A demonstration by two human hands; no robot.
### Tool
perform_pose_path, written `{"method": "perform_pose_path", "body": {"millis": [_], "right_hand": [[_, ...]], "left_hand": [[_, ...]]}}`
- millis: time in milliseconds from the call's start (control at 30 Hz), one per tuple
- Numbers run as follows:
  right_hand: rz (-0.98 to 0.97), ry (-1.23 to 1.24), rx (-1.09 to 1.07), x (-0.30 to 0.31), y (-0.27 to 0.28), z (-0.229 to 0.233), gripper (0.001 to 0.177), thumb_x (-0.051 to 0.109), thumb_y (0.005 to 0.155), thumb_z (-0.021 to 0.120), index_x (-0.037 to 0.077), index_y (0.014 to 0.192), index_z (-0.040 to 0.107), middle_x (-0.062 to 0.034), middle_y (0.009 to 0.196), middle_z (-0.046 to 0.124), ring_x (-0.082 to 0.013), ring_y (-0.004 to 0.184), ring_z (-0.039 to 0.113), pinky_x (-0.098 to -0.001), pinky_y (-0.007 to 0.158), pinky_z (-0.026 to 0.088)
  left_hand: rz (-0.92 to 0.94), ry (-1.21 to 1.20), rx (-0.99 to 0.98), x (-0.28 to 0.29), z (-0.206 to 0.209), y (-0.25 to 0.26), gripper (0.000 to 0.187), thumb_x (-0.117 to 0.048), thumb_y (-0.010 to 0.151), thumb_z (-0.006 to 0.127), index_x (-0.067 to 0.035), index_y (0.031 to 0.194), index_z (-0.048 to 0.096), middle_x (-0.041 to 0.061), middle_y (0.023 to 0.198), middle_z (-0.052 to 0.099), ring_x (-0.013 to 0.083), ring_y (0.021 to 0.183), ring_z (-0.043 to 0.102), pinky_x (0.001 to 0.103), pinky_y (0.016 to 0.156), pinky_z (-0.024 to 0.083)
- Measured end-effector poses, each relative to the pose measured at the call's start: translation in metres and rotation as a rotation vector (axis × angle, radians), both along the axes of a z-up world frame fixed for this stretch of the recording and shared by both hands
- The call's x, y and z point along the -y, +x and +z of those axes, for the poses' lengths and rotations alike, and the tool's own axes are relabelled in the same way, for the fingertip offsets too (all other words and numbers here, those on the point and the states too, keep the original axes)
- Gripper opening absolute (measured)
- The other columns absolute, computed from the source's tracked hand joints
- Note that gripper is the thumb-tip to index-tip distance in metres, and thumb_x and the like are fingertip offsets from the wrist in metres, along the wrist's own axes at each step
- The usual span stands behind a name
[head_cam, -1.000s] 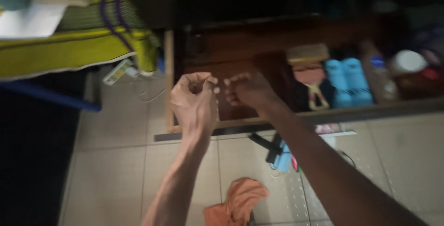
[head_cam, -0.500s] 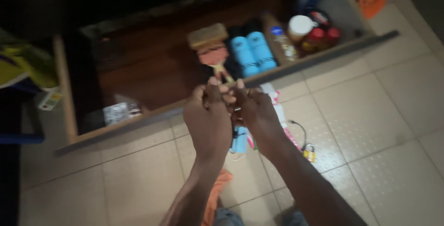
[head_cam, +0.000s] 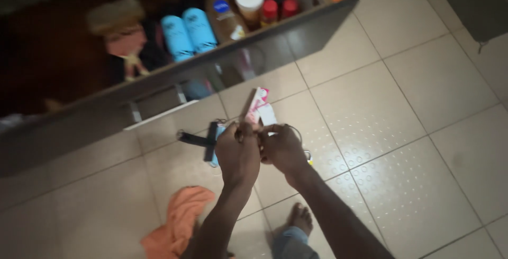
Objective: Organizing small personal items from the floor and putting them into a drawer.
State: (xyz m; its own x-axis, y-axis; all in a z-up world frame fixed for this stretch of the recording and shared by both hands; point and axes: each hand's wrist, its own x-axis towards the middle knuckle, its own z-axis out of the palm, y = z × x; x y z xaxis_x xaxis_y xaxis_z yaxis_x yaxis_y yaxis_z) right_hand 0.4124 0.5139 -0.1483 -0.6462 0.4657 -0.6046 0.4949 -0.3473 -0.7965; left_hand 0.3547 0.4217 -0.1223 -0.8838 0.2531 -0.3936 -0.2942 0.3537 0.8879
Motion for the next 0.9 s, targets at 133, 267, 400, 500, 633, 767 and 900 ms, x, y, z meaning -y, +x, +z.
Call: {"method": "perform_pose_path", "body": {"millis": [133, 267, 400, 500, 633, 767, 900], "right_hand": [[0.02, -0.088, -0.027, -0.03, 0.041, -0.123, 0.024, 0.01, 0.092, 0.065, -0.004, 0.112, 0.07, -0.0079, 0.074, 0.068, -0.0139, 0.06, 0.065, -0.0276, 0.053, 0.054], [0.174, -0.1, 0.243, -0.049, 0.066, -0.216, 0.027, 0.015, 0.095, 0.067, 0.001, 0.116, 0.075, -0.0086, 0.08, 0.073, -0.0147, 0.066, 0.069, -0.0287, 0.057, 0.058], [0.209, -0.149, 0.307, -0.066, 0.081, -0.306, 0.025, 0.014, 0.093, 0.07, 0.003, 0.115, 0.074, -0.0075, 0.087, 0.078, -0.0167, 0.072, 0.076, -0.03, 0.061, 0.063], [0.147, -0.121, 0.339, -0.078, 0.083, -0.369, 0.021, 0.012, 0.091, 0.067, 0.004, 0.11, 0.073, -0.0111, 0.09, 0.077, -0.0252, 0.079, 0.078, -0.0375, 0.069, 0.067], [0.318, 0.685, 0.413, -0.087, 0.079, -0.436, 0.03, 0.016, 0.083, 0.077, 0.01, 0.111, 0.068, -0.0155, 0.102, 0.071, -0.0349, 0.097, 0.07, -0.048, 0.086, 0.057], [0.403, 0.813, 0.46, -0.082, 0.062, -0.446, 0.059, 0.017, 0.076, 0.082, 0.002, 0.122, 0.049, -0.0267, 0.117, 0.058, -0.0447, 0.11, 0.06, -0.0529, 0.089, 0.053], [0.438, 1.0, 0.428, -0.069, 0.057, -0.476, 0.063, 0.011, 0.076, 0.08, -0.001, 0.127, 0.044, -0.0273, 0.122, 0.055, -0.0441, 0.112, 0.057, -0.0518, 0.091, 0.052]], "left_hand": [[-0.013, -0.176, 0.015, -0.026, -0.092, 0.034, 0.035, -0.031, 0.098, 0.055, -0.001, 0.089, 0.071, 0.015, 0.076, 0.073, 0.0252, 0.068, 0.071, 0.041, 0.069, 0.056], [-0.08, -0.406, 0.072, -0.041, -0.195, 0.057, 0.031, -0.034, 0.093, 0.061, -0.006, 0.095, 0.073, 0.018, 0.09, 0.076, 0.0316, 0.085, 0.074, 0.043, 0.081, 0.057], [-0.206, -0.528, -0.042, -0.047, -0.316, 0.061, 0.03, -0.035, 0.087, 0.067, -0.008, 0.098, 0.076, 0.019, 0.1, 0.076, 0.0358, 0.098, 0.073, 0.046, 0.088, 0.057], [-0.322, -0.566, -0.03, -0.051, -0.359, 0.053, 0.03, -0.033, 0.085, 0.069, -0.007, 0.098, 0.076, 0.02, 0.101, 0.076, 0.0362, 0.1, 0.074, 0.045, 0.089, 0.058], [-0.477, -0.612, -0.079, -0.081, -0.409, 0.017, 0.035, -0.035, 0.085, 0.069, -0.004, 0.1, 0.075, 0.02, 0.102, 0.076, 0.0365, 0.101, 0.074, 0.046, 0.089, 0.058], [-0.681, -0.694, -0.145, -0.105, -0.457, -0.015, 0.042, -0.038, 0.084, 0.068, -0.001, 0.102, 0.073, 0.021, 0.103, 0.075, 0.037, 0.102, 0.074, 0.047, 0.089, 0.059], [-0.916, -0.766, -0.206, -0.127, -0.488, -0.038, 0.049, -0.041, 0.084, 0.067, 0.003, 0.105, 0.072, 0.022, 0.104, 0.075, 0.0374, 0.103, 0.074, 0.047, 0.089, 0.059]]}}
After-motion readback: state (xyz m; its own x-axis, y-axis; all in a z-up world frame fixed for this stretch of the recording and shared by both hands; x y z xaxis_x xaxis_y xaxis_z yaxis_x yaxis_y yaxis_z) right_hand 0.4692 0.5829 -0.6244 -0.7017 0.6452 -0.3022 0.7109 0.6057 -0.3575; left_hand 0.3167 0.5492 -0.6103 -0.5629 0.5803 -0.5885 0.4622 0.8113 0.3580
